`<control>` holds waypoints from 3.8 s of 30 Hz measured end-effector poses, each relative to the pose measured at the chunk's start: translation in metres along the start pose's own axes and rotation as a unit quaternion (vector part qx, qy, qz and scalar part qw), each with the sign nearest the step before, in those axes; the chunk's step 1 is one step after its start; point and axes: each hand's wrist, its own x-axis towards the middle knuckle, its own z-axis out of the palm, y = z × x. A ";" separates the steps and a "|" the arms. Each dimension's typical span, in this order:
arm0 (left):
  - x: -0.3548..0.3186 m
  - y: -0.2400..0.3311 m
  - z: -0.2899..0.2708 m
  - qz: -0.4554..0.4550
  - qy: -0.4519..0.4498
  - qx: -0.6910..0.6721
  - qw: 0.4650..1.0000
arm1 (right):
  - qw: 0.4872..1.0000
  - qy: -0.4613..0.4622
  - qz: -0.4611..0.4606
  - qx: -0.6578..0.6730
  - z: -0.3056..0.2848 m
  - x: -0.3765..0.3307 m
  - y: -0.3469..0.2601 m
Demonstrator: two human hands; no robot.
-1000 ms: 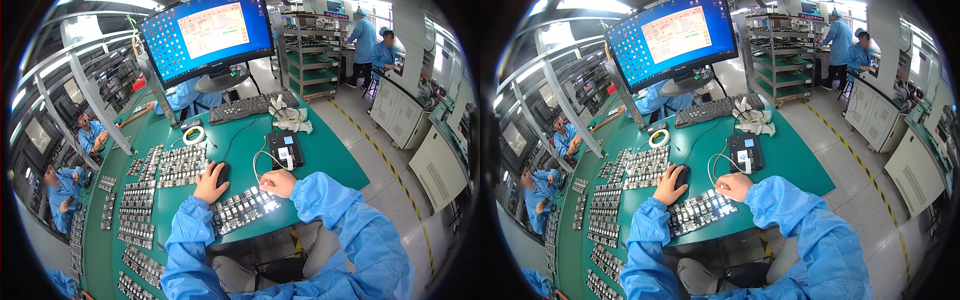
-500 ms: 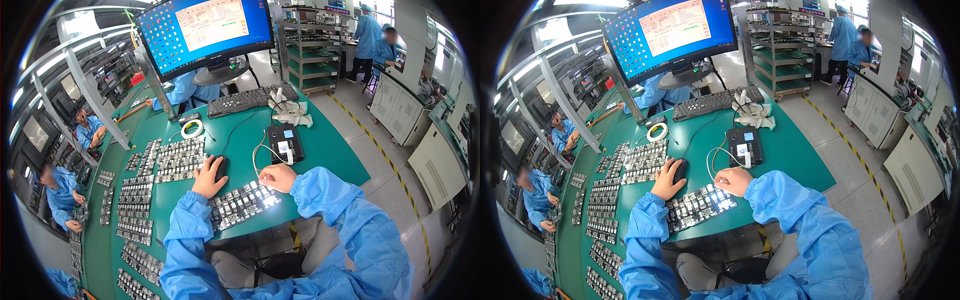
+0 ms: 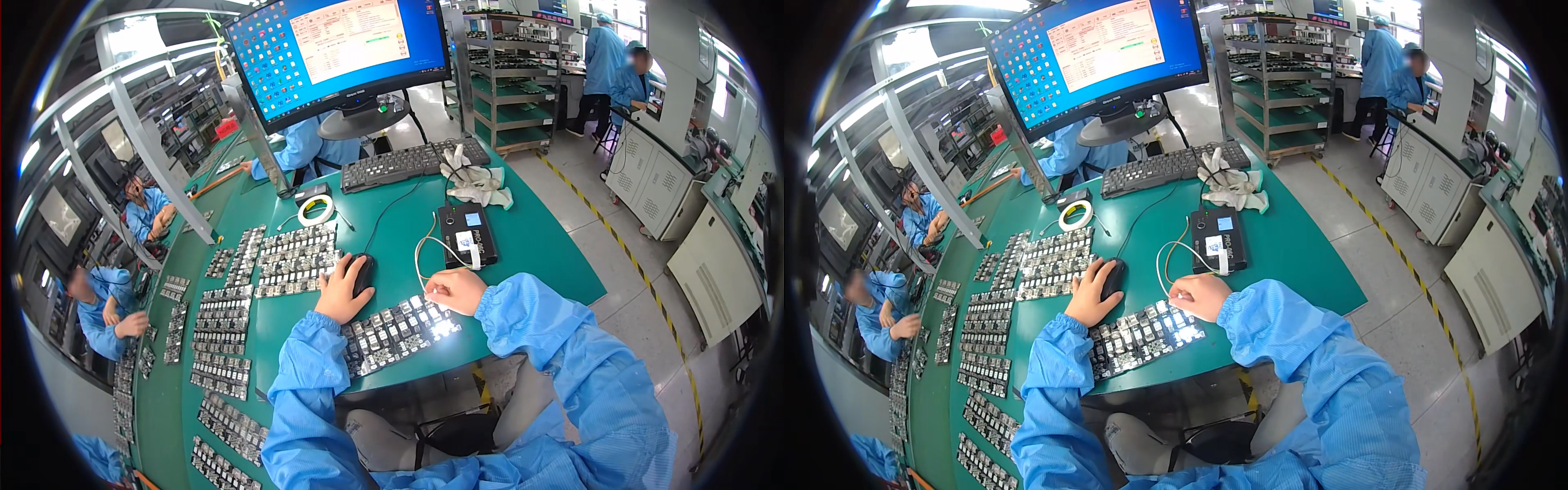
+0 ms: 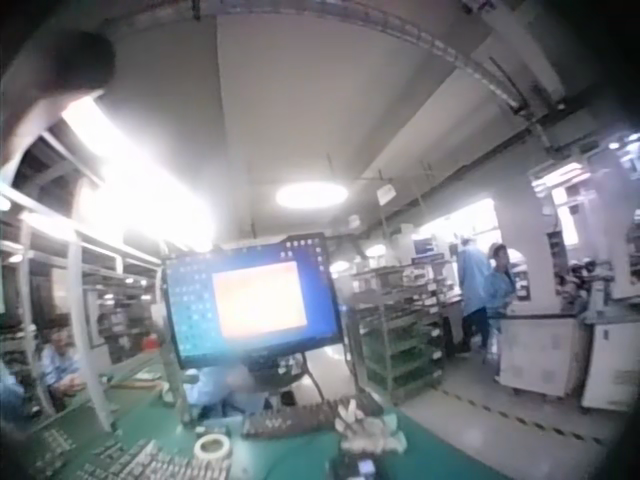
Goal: The person tests a circuit board panel by touching its components with a probe wire while clicking a computer mouse, sets the board aside, and takes another circuit board panel to test with the probe.
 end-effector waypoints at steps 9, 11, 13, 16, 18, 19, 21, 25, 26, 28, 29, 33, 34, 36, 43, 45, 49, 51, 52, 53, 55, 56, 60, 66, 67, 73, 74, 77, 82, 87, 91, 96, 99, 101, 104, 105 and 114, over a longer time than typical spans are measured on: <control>-0.001 -0.001 -0.001 -0.001 0.005 0.002 1.000 | 1.000 -0.003 0.002 -0.001 -0.002 0.000 -0.004; 0.002 -0.002 0.001 -0.001 0.003 0.001 1.000 | 1.000 -0.004 0.005 0.000 -0.002 0.000 -0.003; 0.004 -0.003 0.001 -0.002 0.000 0.005 1.000 | 1.000 -0.001 0.012 -0.002 -0.003 0.001 -0.003; 0.004 -0.003 0.000 -0.007 -0.004 0.004 1.000 | 1.000 -0.004 0.018 -0.001 -0.003 0.003 -0.006; 0.004 -0.004 -0.001 -0.006 -0.003 0.003 1.000 | 1.000 -0.002 0.013 -0.005 0.000 0.004 -0.002; 0.001 -0.005 -0.003 -0.008 -0.001 0.004 1.000 | 1.000 -0.001 0.005 -0.006 0.003 0.006 -0.001; -0.002 -0.007 -0.001 0.000 0.010 0.006 1.000 | 1.000 0.007 -0.013 -0.010 0.004 0.005 0.000; 0.006 -0.006 0.005 0.020 0.011 -0.006 1.000 | 0.999 0.026 0.004 0.043 0.002 0.000 0.005; 0.006 -0.007 0.007 0.024 0.024 -0.002 0.999 | 0.999 0.023 0.010 0.041 0.001 0.000 0.005; 0.004 -0.010 0.007 0.021 0.027 0.004 0.999 | 0.999 0.025 -0.002 0.047 0.001 0.001 -0.001; 0.002 -0.011 0.006 0.018 0.026 0.004 0.999 | 0.999 0.017 0.003 0.046 0.002 0.004 -0.002; 0.004 -0.012 0.008 0.022 0.028 0.005 0.999 | 0.999 0.008 0.020 0.044 0.001 0.005 -0.003; 0.004 -0.011 0.007 0.019 0.023 0.005 1.000 | 0.999 0.009 0.028 0.038 0.000 0.005 -0.002; 0.004 -0.011 0.005 0.016 0.021 0.008 1.000 | 0.999 0.010 0.021 0.043 0.002 0.006 0.000; 0.007 -0.008 0.004 0.011 0.004 -0.007 1.000 | 0.999 0.030 -0.020 0.012 0.002 0.005 0.005; 0.002 -0.013 0.002 0.009 0.013 -0.003 1.000 | 0.998 0.036 -0.042 0.008 0.010 0.009 0.011; 0.001 -0.008 0.000 0.000 -0.001 0.006 1.000 | 0.999 0.032 -0.033 0.009 0.007 0.006 0.008; 0.002 -0.007 0.001 0.004 -0.002 0.005 1.000 | 0.999 0.023 -0.030 0.015 0.005 0.004 0.006; 0.003 -0.006 0.002 0.003 0.000 0.006 1.000 | 0.999 0.021 -0.026 0.012 0.004 0.003 0.005; 0.003 -0.005 0.002 0.001 0.001 0.007 1.000 | 0.999 0.023 -0.025 0.012 0.003 0.002 0.005; 0.004 -0.004 0.002 -0.002 -0.004 0.006 1.000 | 1.000 0.015 -0.013 0.003 0.002 0.002 0.005; 0.004 -0.004 0.002 -0.002 -0.003 0.005 1.000 | 1.000 0.016 -0.012 0.004 0.002 0.002 0.005; 0.002 -0.005 0.002 0.001 0.001 0.004 1.000 | 1.000 0.014 -0.013 0.001 0.001 0.002 0.002; 0.003 -0.006 0.003 0.008 0.007 0.005 1.000 | 1.000 0.004 -0.001 0.005 0.002 0.002 0.003; 0.002 -0.006 0.003 0.008 0.007 0.005 1.000 | 0.999 0.026 -0.021 0.010 0.004 0.002 0.004; 0.003 -0.006 0.002 0.008 0.008 0.007 1.000 | 0.998 0.053 -0.042 0.012 0.005 0.002 0.005; 0.003 -0.006 0.002 0.007 0.007 0.007 1.000 | 0.998 0.046 -0.035 0.013 0.004 0.002 0.003; 0.001 -0.005 0.002 0.005 0.006 0.008 1.000 | 0.999 0.036 -0.023 0.015 0.003 0.001 0.000; -0.001 -0.004 0.003 0.005 0.001 0.004 1.000 | 0.998 0.047 -0.038 0.010 0.006 -0.001 0.001; 0.004 -0.005 0.006 0.004 -0.003 0.003 1.000 | 1.000 0.009 0.004 0.001 0.004 0.000 0.006; 0.003 -0.003 -0.001 0.003 0.003 0.011 1.000 | 0.999 0.038 -0.034 0.000 0.002 0.002 0.000; 0.005 -0.002 0.000 0.000 -0.001 0.009 1.000 | 0.999 0.043 -0.029 0.014 0.002 0.003 0.002; 0.003 -0.002 0.000 0.001 0.002 0.010 1.000 | 0.998 0.046 -0.038 0.015 0.003 0.002 0.002; 0.002 -0.002 0.001 0.001 0.003 0.010 1.000 | 0.998 0.047 -0.037 0.010 0.003 0.001 0.001; 0.002 -0.001 0.002 0.004 0.004 0.009 1.000 | 0.998 0.048 -0.036 0.009 0.004 0.000 0.002; 0.001 -0.002 0.001 0.003 0.000 0.008 1.000 | 0.998 0.048 -0.035 0.012 0.004 0.000 0.002; 0.003 -0.004 0.000 0.001 -0.001 0.015 1.000 | 0.999 0.043 -0.032 0.010 0.003 0.002 0.001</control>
